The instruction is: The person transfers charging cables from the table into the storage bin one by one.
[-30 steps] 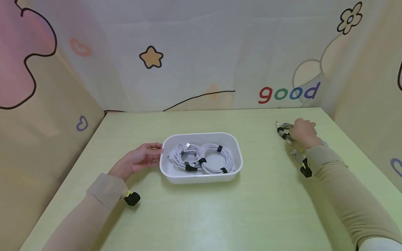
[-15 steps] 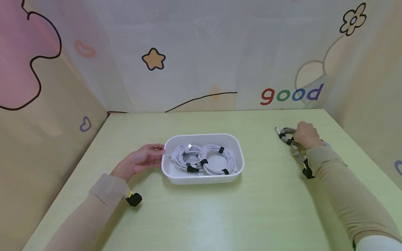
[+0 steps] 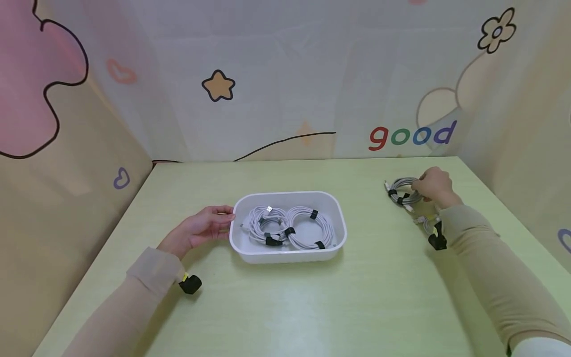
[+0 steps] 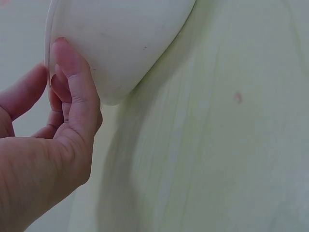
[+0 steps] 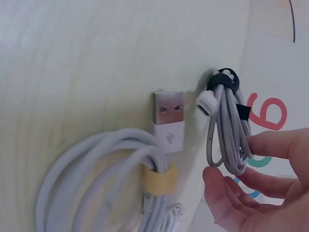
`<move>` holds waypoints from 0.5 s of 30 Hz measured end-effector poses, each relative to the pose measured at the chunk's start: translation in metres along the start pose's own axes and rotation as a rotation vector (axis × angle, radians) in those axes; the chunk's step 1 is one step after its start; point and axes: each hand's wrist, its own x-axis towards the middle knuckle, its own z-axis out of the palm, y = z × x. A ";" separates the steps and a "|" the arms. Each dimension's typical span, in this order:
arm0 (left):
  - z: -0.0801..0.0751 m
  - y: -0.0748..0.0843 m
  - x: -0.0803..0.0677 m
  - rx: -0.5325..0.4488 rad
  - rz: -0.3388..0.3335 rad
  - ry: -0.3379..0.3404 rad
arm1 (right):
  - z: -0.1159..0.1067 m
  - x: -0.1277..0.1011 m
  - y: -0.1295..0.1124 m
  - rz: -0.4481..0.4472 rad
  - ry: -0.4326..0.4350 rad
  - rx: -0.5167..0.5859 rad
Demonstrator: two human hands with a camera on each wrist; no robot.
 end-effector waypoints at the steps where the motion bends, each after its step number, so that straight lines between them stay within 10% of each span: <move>1: 0.000 0.000 0.000 0.000 0.001 0.000 | -0.001 -0.001 -0.001 0.003 -0.006 0.025; 15: 0.000 -0.001 -0.001 -0.022 0.007 -0.013 | -0.007 -0.009 -0.004 0.066 -0.069 0.249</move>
